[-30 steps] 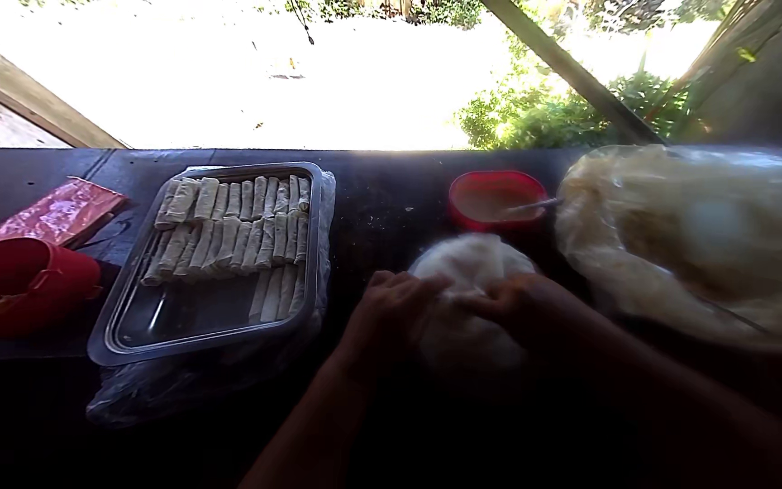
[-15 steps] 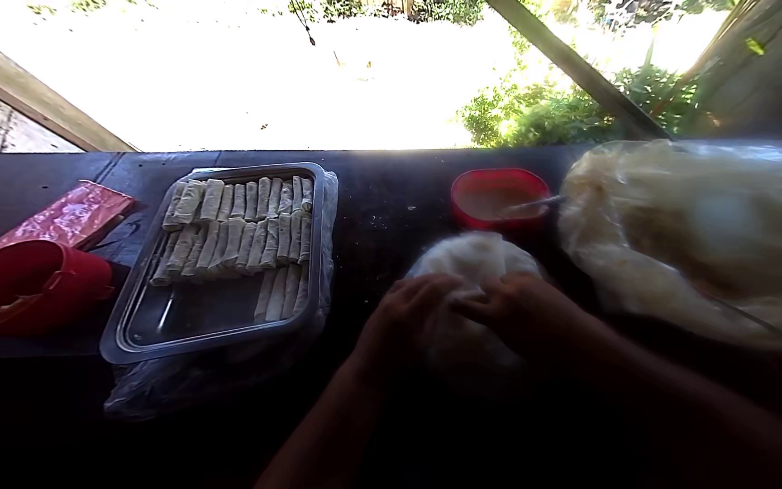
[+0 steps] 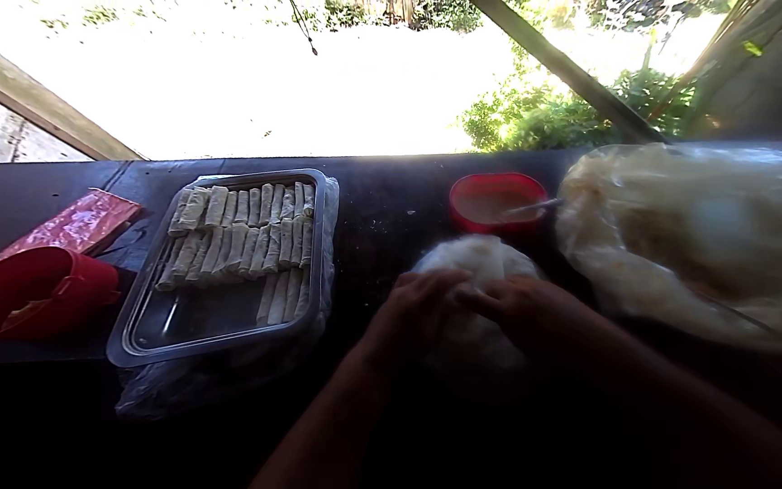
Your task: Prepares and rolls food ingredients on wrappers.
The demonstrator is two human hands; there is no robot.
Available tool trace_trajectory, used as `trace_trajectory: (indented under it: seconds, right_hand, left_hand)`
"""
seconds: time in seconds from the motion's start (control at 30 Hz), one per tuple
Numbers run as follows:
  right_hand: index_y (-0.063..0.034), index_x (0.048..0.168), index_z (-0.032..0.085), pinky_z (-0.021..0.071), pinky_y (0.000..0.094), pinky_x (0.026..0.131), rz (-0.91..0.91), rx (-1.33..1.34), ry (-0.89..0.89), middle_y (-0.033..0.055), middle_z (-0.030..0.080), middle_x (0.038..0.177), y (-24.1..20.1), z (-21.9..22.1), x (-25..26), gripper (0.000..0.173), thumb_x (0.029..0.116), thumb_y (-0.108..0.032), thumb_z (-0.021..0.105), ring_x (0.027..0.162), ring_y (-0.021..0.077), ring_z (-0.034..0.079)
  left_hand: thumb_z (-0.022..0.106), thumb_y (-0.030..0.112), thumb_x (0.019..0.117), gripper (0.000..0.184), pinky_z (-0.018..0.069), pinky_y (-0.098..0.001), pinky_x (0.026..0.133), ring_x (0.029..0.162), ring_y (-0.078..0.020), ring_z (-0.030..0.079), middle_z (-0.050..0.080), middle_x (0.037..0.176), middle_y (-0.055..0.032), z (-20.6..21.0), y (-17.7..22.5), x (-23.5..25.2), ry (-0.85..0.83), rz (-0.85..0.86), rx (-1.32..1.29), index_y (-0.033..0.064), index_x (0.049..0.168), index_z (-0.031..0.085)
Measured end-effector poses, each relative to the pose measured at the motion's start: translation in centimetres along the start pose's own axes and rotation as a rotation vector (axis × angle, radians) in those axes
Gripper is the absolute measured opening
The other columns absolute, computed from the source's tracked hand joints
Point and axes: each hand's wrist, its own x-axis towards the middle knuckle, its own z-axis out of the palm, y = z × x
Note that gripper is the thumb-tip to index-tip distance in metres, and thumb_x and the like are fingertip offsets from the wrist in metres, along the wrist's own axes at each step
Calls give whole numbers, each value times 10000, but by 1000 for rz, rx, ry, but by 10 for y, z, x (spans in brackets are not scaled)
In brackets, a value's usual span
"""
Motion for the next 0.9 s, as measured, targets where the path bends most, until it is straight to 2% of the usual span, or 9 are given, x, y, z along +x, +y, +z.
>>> trace_trajectory:
  seconds: [0.17, 0.33, 0.4, 0.53, 0.63, 0.73, 0.77, 0.83, 0.9]
  right_hand:
    - [-279, 1414, 610, 572, 459, 691, 13, -7, -16, 126, 669, 955, -2, 1, 3, 566, 924, 2, 565, 835, 315, 672]
    - [-289, 1422, 601, 574, 471, 720, 36, -12, -71, 135, 674, 1005, -4, 0, 6, 583, 924, 12, 559, 891, 329, 673]
    - [-289, 1428, 596, 573, 467, 707, 37, -26, -73, 141, 666, 1012, -5, 1, 6, 593, 922, 18, 557, 885, 333, 669]
    - [-270, 1409, 611, 578, 481, 700, 34, -10, -64, 154, 671, 1025, -5, 1, 6, 566, 929, 25, 555, 881, 347, 675]
    - [-278, 1411, 606, 576, 490, 710, 37, -5, -83, 159, 669, 1037, -5, 1, 6, 562, 937, 19, 551, 900, 356, 675]
    - [-284, 1425, 594, 571, 498, 741, 51, 2, -119, 158, 670, 1075, -5, -2, 6, 576, 937, 19, 544, 944, 363, 671]
    - [-279, 1420, 600, 572, 496, 735, 50, 1, -111, 156, 671, 1067, -5, -2, 6, 569, 938, 17, 545, 939, 363, 672]
    - [-266, 1412, 608, 574, 491, 722, 42, -8, -102, 155, 670, 1055, -6, -1, 6, 550, 942, 14, 547, 924, 358, 673]
    - [-262, 1399, 614, 574, 482, 700, 40, -25, -92, 149, 667, 1037, -5, 2, 6, 541, 938, 13, 552, 908, 351, 672]
  left_hand:
    - [668, 218, 971, 380, 482, -415, 1054, 1218, -84, 616, 660, 1335, 62, -9, -7, 9, -51, 1, -6, 202, 1346, 613]
    - [620, 155, 1003, 325, 494, -413, 1074, 1225, -84, 613, 666, 1315, 59, -18, -31, 22, -40, -26, -87, 174, 1327, 623]
    - [632, 117, 994, 371, 510, -384, 1086, 1251, -89, 604, 655, 1340, 49, -23, -43, 35, -105, -29, -150, 163, 1362, 613]
    - [676, 87, 956, 397, 487, -401, 1089, 1232, -95, 614, 717, 1218, 79, -34, -56, 65, -300, -23, -179, 185, 1339, 630]
    - [695, 110, 954, 316, 492, -420, 1061, 1165, -117, 639, 738, 1114, 59, -35, -65, 84, -395, -54, -207, 176, 1262, 675]
    - [639, 114, 1003, 263, 550, -410, 961, 1034, -142, 683, 720, 1075, -24, -36, -62, 103, -497, -94, -244, 118, 1266, 653]
    - [610, 107, 1016, 266, 552, -420, 946, 1000, -146, 688, 720, 1057, -24, -34, -59, 107, -514, -93, -203, 129, 1278, 649]
    - [580, 132, 1027, 307, 501, -495, 950, 971, -175, 670, 723, 974, 2, -23, -60, 110, -521, -63, -67, 198, 1318, 651]
    - [588, 156, 1027, 330, 529, -520, 909, 935, -176, 684, 709, 957, 5, -12, -64, 112, -499, -7, -20, 213, 1350, 626]
